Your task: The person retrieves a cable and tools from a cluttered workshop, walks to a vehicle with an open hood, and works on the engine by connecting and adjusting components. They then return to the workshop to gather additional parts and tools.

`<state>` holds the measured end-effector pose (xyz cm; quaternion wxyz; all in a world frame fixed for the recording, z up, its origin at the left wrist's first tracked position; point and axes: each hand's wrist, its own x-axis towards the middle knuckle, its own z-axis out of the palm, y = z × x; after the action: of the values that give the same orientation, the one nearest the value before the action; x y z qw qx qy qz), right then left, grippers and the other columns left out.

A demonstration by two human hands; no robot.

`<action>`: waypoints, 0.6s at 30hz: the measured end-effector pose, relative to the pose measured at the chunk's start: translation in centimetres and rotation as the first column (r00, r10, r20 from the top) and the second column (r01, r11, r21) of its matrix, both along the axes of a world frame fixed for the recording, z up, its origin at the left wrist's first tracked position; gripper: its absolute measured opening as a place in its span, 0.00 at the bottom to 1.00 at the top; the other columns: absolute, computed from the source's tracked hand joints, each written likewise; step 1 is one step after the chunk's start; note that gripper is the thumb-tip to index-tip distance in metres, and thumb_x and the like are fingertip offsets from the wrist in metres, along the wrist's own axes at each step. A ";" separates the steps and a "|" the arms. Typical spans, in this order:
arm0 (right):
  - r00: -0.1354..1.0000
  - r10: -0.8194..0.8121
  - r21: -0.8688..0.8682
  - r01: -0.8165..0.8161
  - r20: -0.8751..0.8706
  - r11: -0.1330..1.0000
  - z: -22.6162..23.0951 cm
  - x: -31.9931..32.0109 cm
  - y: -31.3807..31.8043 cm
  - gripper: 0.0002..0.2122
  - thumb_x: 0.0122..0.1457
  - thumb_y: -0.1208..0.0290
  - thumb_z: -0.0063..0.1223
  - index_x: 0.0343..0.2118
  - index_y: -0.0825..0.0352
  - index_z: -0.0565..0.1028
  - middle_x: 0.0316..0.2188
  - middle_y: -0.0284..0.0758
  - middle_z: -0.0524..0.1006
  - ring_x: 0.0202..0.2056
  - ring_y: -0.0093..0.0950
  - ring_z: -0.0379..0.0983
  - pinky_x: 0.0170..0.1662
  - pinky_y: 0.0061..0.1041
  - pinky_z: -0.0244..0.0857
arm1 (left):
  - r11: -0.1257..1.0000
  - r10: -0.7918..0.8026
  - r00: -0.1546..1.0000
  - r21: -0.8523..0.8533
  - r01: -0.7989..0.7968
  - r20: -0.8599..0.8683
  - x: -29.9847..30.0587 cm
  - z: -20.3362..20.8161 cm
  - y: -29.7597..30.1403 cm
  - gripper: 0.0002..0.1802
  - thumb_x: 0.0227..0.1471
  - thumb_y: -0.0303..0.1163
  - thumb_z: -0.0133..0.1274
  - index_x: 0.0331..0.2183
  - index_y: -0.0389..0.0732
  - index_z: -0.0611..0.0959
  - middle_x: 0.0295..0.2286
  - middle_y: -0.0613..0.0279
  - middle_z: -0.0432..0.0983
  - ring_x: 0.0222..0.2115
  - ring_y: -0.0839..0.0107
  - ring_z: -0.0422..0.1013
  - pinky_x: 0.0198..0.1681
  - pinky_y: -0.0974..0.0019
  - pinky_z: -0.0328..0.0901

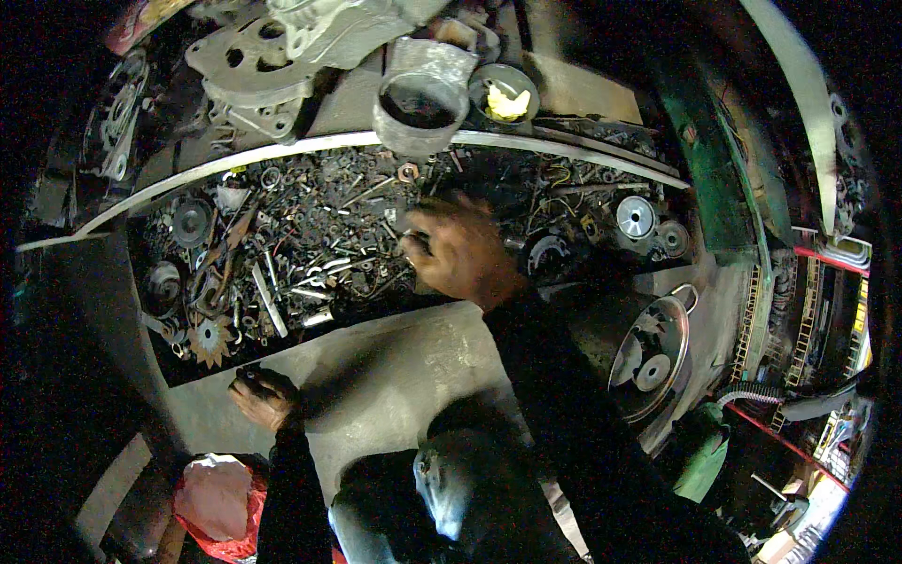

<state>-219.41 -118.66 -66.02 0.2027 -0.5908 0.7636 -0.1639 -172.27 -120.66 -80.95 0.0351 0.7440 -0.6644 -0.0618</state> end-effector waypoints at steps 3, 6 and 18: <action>0.974 -0.228 -0.041 0.227 -0.015 0.973 -1.7 -0.7 -3.6 0.22 0.58 0.55 0.56 0.49 0.67 0.76 0.55 0.48 0.72 0.57 0.54 0.64 0.55 0.57 0.61 | 0.998 0.005 1.000 -0.058 -0.004 0.007 0.5 -1.1 0.0 0.38 0.55 0.49 0.51 0.62 0.38 0.66 0.60 0.35 0.62 0.63 0.39 0.56 0.66 0.43 0.51; 0.852 -0.463 -0.153 0.438 -0.243 0.886 -3.9 -0.5 -6.6 0.29 0.62 0.48 0.49 0.56 0.70 0.72 0.60 0.54 0.66 0.63 0.56 0.57 0.63 0.57 0.53 | 0.986 0.035 0.979 -0.150 -0.066 -0.202 1.6 -2.5 -0.3 0.37 0.56 0.49 0.50 0.61 0.38 0.67 0.60 0.35 0.63 0.63 0.39 0.56 0.66 0.44 0.52; 0.941 -0.309 -0.328 0.339 0.141 0.882 -2.6 5.9 2.7 0.18 0.62 0.61 0.55 0.50 0.67 0.76 0.52 0.52 0.74 0.55 0.54 0.68 0.61 0.51 0.60 | 0.986 -0.072 0.996 -0.148 0.079 0.054 1.2 -1.5 -0.1 0.34 0.58 0.46 0.48 0.59 0.34 0.69 0.58 0.32 0.64 0.61 0.35 0.58 0.63 0.40 0.54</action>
<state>-213.55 -115.91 -68.62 0.0973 -0.4739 0.8012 -0.3522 -171.09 -120.78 -82.44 0.0725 0.7148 -0.6956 0.0050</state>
